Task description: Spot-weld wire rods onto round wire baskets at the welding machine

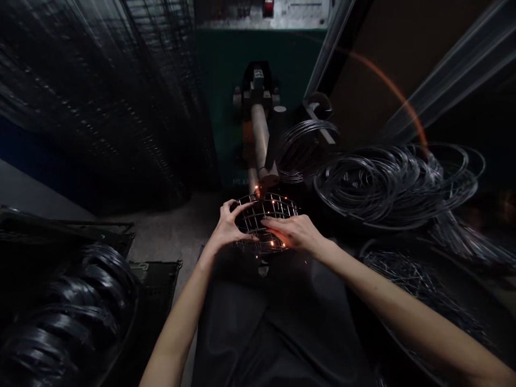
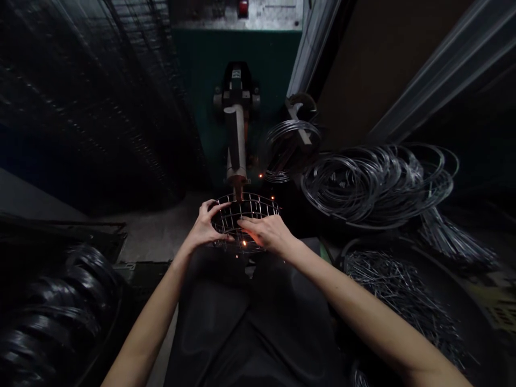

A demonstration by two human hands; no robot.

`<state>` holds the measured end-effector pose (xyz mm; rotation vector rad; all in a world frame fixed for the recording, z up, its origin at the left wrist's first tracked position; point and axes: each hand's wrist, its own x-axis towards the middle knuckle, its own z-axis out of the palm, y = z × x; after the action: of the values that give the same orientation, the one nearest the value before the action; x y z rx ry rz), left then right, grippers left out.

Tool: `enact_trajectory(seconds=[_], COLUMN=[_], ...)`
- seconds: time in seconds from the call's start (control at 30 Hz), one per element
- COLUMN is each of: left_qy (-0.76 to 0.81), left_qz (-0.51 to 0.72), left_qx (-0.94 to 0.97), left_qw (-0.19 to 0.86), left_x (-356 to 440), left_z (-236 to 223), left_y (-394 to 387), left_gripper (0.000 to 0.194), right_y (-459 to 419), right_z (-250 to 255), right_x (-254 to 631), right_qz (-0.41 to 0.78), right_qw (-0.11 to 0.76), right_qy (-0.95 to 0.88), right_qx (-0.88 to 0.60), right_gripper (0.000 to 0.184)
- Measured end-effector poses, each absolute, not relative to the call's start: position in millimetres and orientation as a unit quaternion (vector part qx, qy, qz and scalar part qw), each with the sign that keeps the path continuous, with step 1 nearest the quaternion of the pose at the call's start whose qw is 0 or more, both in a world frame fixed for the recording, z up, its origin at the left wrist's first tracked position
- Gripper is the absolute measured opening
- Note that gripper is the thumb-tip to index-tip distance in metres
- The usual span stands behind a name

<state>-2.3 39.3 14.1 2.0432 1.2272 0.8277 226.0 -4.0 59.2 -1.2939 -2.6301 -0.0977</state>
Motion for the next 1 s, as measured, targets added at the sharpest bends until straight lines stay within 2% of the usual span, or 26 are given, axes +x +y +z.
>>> enact_trajectory(seconds=[0.1,0.27,0.53,0.77,1.0], left_qy=[0.468,0.477,0.464,0.497,0.455], left_qz=[0.306,0.314,0.332,0.314,0.322], left_qx=[0.769,0.766,0.766,0.753,0.793], left_qw=[0.31,0.294,0.296,0.295,0.245], left_x=[-1.9,-1.8,-1.7,0.4,-4.0], left_z=[16.9,17.4,14.6,19.7,24.5], left_y=[46.4,68.0,75.0,103.7,101.4], left_gripper=[0.096,0.096,0.092,0.095,0.096], right_y=[2.0,22.3,19.2,54.6,21.7], right_z=[55.0,46.3,39.8,42.5,56.9], right_x=[225.6,225.4,232.5,229.6,242.0], right_qz=[-0.035,-0.024,-0.006,0.053,0.075], right_qw=[0.121,0.17,0.312,0.337,0.338], right_qy=[-0.885,-0.856,-0.794,-0.762,-0.725], right_qx=[-0.448,-0.487,-0.522,-0.551,-0.596], right_gripper=[0.037,0.028,0.014,0.007,0.017])
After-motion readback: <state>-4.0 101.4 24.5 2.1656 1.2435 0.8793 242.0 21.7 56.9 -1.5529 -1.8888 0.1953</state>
